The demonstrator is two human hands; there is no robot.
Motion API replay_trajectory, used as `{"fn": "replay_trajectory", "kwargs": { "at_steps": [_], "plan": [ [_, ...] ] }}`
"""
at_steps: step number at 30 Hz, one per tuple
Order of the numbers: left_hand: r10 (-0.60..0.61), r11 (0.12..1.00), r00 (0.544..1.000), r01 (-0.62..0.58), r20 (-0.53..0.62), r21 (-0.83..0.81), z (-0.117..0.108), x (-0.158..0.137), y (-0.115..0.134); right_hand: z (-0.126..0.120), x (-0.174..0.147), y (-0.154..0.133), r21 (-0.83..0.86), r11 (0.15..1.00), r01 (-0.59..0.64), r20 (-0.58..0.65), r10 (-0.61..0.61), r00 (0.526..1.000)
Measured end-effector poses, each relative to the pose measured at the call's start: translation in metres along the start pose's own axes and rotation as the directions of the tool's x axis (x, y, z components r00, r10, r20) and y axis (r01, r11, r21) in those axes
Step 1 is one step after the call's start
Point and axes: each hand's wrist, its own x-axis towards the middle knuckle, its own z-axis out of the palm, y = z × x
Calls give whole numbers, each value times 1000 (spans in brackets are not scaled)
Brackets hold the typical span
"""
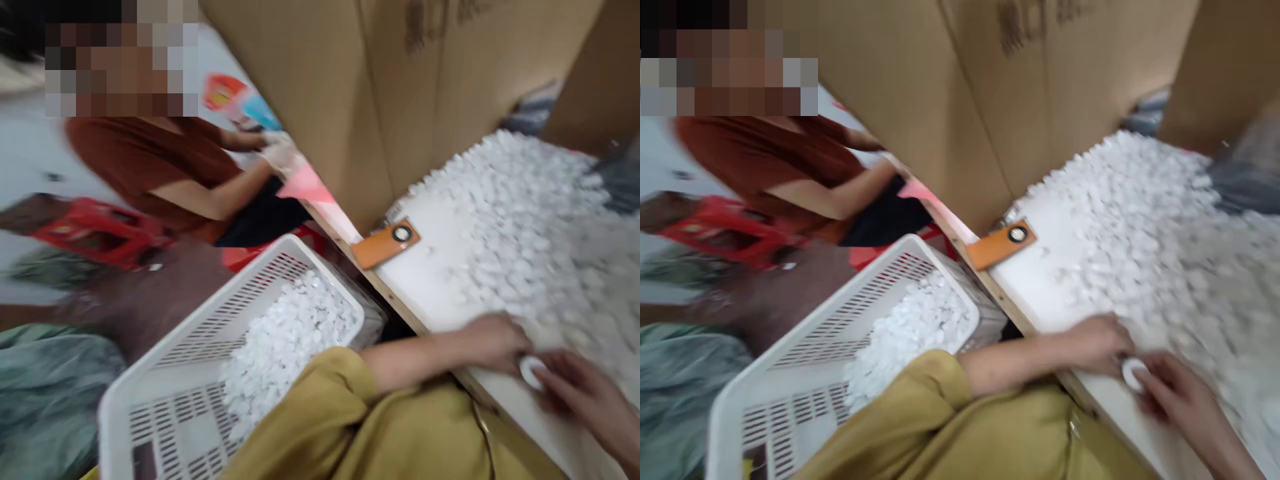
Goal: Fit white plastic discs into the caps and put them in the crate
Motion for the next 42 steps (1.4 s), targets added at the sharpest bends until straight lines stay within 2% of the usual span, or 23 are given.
{"fn": "replay_trajectory", "kwargs": {
  "at_steps": [3, 5, 7, 10, 13, 17, 22, 26, 29, 32, 35, 38, 42],
  "plan": [
    [-58, 996, 998, 56, -23, -70, -4, 3, -4, -11, -6, -6, 104, 995, -3, -164, 20, 986],
    [-99, 989, 995, 97, -18, -114, -5, 7, -8, -14, -6, -6, 160, 986, -46, -220, 81, 972],
    [-118, 985, 993, 116, -6, -129, -5, 10, -8, -11, -4, -4, 191, 979, -74, -202, 113, 973],
    [-117, 986, 993, 115, -5, -117, -5, 11, -5, 0, -1, -4, 196, 978, -67, -143, 96, 985],
    [-121, 988, 993, 119, -13, -97, -4, 9, -2, 9, 4, -3, 166, 984, -62, -107, 81, 991],
    [-141, 987, 990, 140, -8, -83, -2, 9, -4, 10, 5, -1, 102, 993, -54, -62, 60, 996],
    [-121, 989, 993, 120, -10, -86, -1, 10, -6, 9, 6, -2, 111, 989, -94, -86, 104, 991],
    [-119, 989, 993, 118, -9, -89, -2, 9, -5, 9, 9, -4, 17, 997, -76, -115, 78, 990],
    [-106, 989, 994, 109, 30, -96, -9, 7, -4, 7, 10, -4, -62, 997, -53, -119, 45, 992],
    [-59, 984, 995, 72, 80, -162, -18, 7, -4, 5, 13, -5, -48, 996, -79, -119, 73, 990],
    [-142, 971, 980, 166, 140, -174, -26, 13, -3, 3, 17, -7, -15, 989, -148, -79, 147, 986],
    [-240, 957, 937, 272, 256, -99, -29, 24, -1, 1, 21, -8, -27, 983, -184, -45, 183, 982],
    [-235, 967, 919, 255, 316, -24, -31, 31, -2, 0, 25, -7, -48, 984, -172, -48, 170, 984]
  ]
}}
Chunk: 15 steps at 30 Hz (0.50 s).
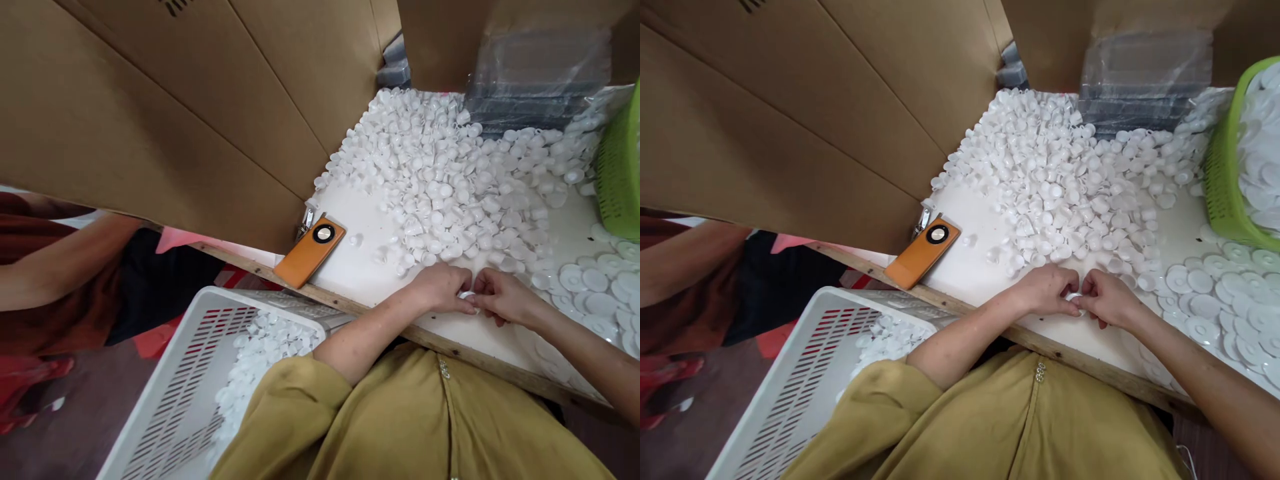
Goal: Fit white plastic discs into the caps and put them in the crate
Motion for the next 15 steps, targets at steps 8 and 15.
{"fn": "replay_trajectory", "kwargs": {
  "at_steps": [8, 15],
  "plan": [
    [14, 998, 991, -21, -130, -55, 15, -14, 8, 14, -13, -1, 13, 987, 158, -73, -157, 985],
    [-328, 936, 932, 300, -154, -183, -17, -167, -56, -22, -46, 20, -314, 914, 256, -439, -379, 815]
  ]
}}
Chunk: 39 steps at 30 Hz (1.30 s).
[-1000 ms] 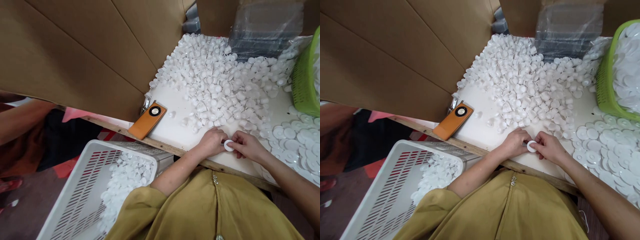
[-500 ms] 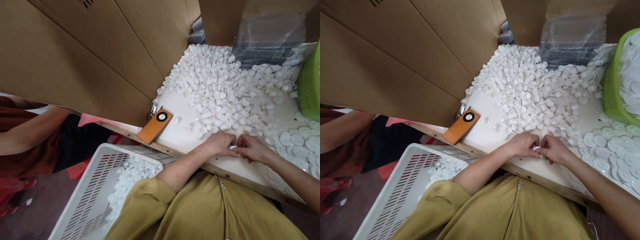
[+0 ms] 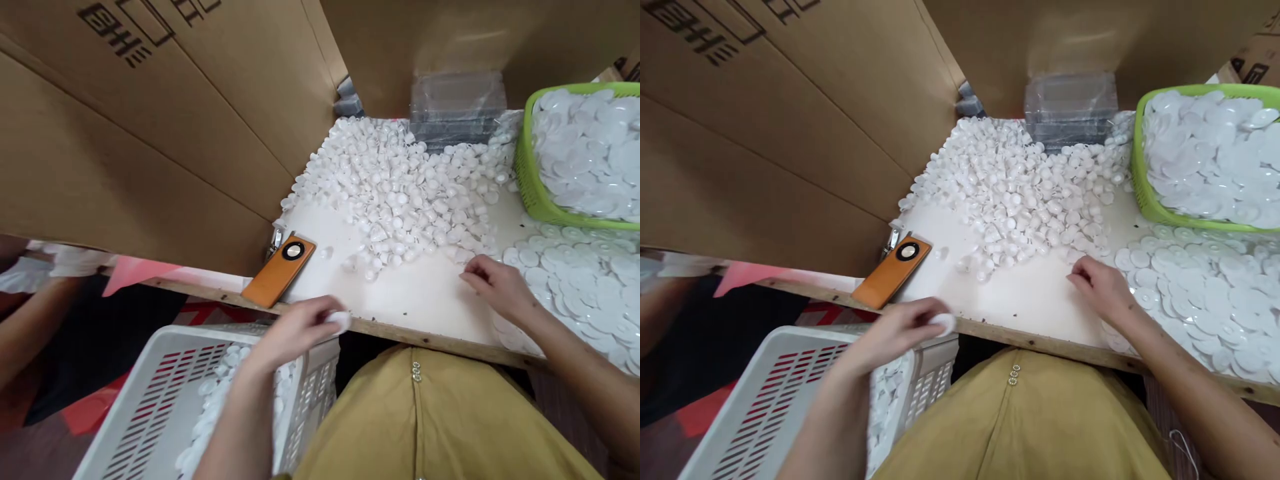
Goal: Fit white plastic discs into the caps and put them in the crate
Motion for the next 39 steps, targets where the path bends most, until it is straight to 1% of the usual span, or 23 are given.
{"fn": "replay_trajectory", "kwargs": {
  "at_steps": [1, 2, 3, 4, 6, 7, 9, 11, 12, 14, 15, 16, 18, 20, 21, 23, 25, 26, 28, 30, 32, 36, 39],
  "plan": [
    [-131, 989, 991, 131, -12, 70, -11, -22, -29, -7, 0, 9, -122, 992, 20, -81, -30, 996],
    [-284, 947, 957, 288, -48, 142, -20, -44, -59, -12, 2, 18, -229, 973, 34, -125, -64, 990],
    [-451, 861, 888, 460, -89, 216, -25, -65, -87, -14, 4, 25, -311, 949, 46, -139, -93, 986],
    [-566, 781, 818, 571, -100, 252, -27, -83, -112, -15, 6, 32, -370, 927, 63, -132, -120, 984],
    [-680, 676, 719, 691, -143, 255, -23, -110, -144, -11, 10, 36, -433, 894, 117, -97, -175, 980],
    [-693, 661, 699, 714, -177, 231, -20, -117, -151, -8, 12, 34, -448, 881, 151, -83, -209, 974],
    [-653, 685, 697, 710, -295, 161, -12, -114, -145, -2, 13, 24, -477, 850, 223, -42, -276, 960],
    [-533, 775, 731, 624, -425, 102, -4, -92, -117, 3, 11, 6, -544, 797, 262, 18, -300, 954],
    [-442, 840, 760, 537, -477, 78, 1, -74, -97, 6, 9, -4, -589, 761, 271, 56, -296, 953],
    [-227, 954, 821, 297, -523, 51, 14, -32, -52, 13, 5, -25, -670, 671, 316, 149, -295, 944],
    [-110, 987, 847, 155, -521, 43, 23, -10, -29, 17, 3, -34, -693, 627, 355, 198, -308, 931],
    [6, 999, 863, 14, -505, 36, 34, 11, -7, 21, 2, -41, -701, 590, 401, 247, -326, 913],
    [210, 976, 867, -214, -452, 44, 56, 49, 31, 25, 0, -49, -677, 558, 480, 321, -363, 875],
    [343, 937, 852, -343, -395, 72, 76, 76, 59, 22, -1, -45, -615, 596, 517, 340, -391, 855],
    [380, 923, 847, -376, -371, 85, 84, 85, 69, 15, -1, -37, -582, 638, 505, 312, -398, 863],
    [409, 910, 844, -403, -347, 93, 94, 97, 84, -5, 0, -14, -551, 736, 394, 167, -366, 916],
    [419, 906, 839, -413, -348, 95, 97, 104, 92, -31, 2, 19, -576, 801, 164, -66, -245, 967],
    [428, 901, 835, -422, -344, 99, 98, 107, 95, -44, 4, 36, -602, 798, 28, -169, -162, 972],
    [462, 885, 828, -453, -319, 107, 98, 113, 98, -64, 8, 66, -623, 771, -131, -250, -38, 967],
    [503, 863, 818, -495, -280, 103, 98, 118, 99, -73, 12, 88, -615, 772, -160, -238, 11, 971],
    [523, 851, 811, -517, -264, 95, 98, 121, 97, -73, 15, 100, -590, 798, -126, -202, 5, 979],
    [474, 878, 824, -469, -310, 97, 98, 120, 87, -69, 19, 104, -556, 829, -69, -159, -25, 987],
    [464, 884, 834, -458, -300, 93, 97, 118, 83, -71, 20, 103, -549, 833, -66, -138, -13, 990]
  ]
}}
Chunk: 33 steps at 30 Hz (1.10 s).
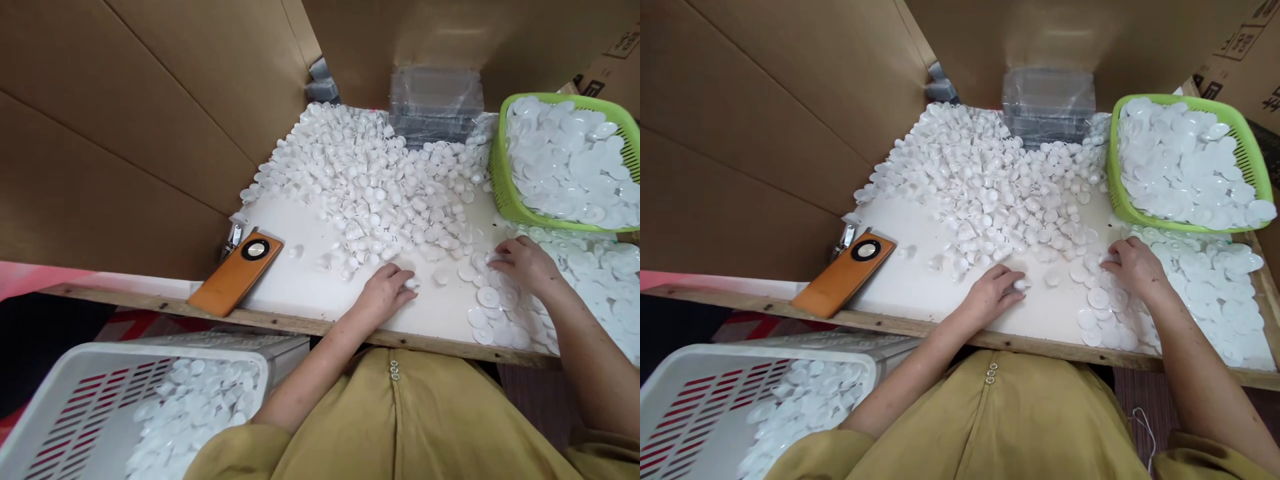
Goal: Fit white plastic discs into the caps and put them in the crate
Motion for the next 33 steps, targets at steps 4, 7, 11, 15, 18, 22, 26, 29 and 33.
{"fn": "replay_trajectory", "kwargs": {
  "at_steps": [4, 7, 11, 15, 18, 22, 26, 29, 33],
  "plan": [
    [-1, 1000, 1000, 1, 17, -13, 0, 0, 0, -1, 1, 4, 57, 998, -32, 66, 28, 997],
    [-13, 999, 1000, 15, 27, -50, 0, 1, -1, 0, 1, 7, 104, 995, -1, 95, -9, 995],
    [-51, 995, 998, 54, 32, -85, -2, 2, -3, -15, 1, 3, 217, 974, -70, 140, 40, 989],
    [-50, 995, 997, 54, 50, -82, -3, 3, -3, -40, -6, -39, 620, 763, -184, 164, 103, 981],
    [-61, 996, 996, 65, 68, -58, -4, 6, -2, -34, -13, -98, 786, 553, -277, 334, -3, 943],
    [-74, 997, 994, 77, 74, -32, -4, 7, 0, 4, -19, -161, 797, 433, -421, 497, -75, 865],
    [-63, 998, 996, 64, 63, -23, -4, 3, 0, 26, -21, -174, 727, 563, -394, 471, 9, 882],
    [-42, 999, 996, 44, 76, -26, -4, 2, -2, 24, -19, -172, 691, 587, -422, 516, 9, 857],
    [-58, 998, 991, 62, 117, -33, -9, 2, -2, 20, -15, -174, 691, 527, -494, 575, 13, 818]
  ]
}}
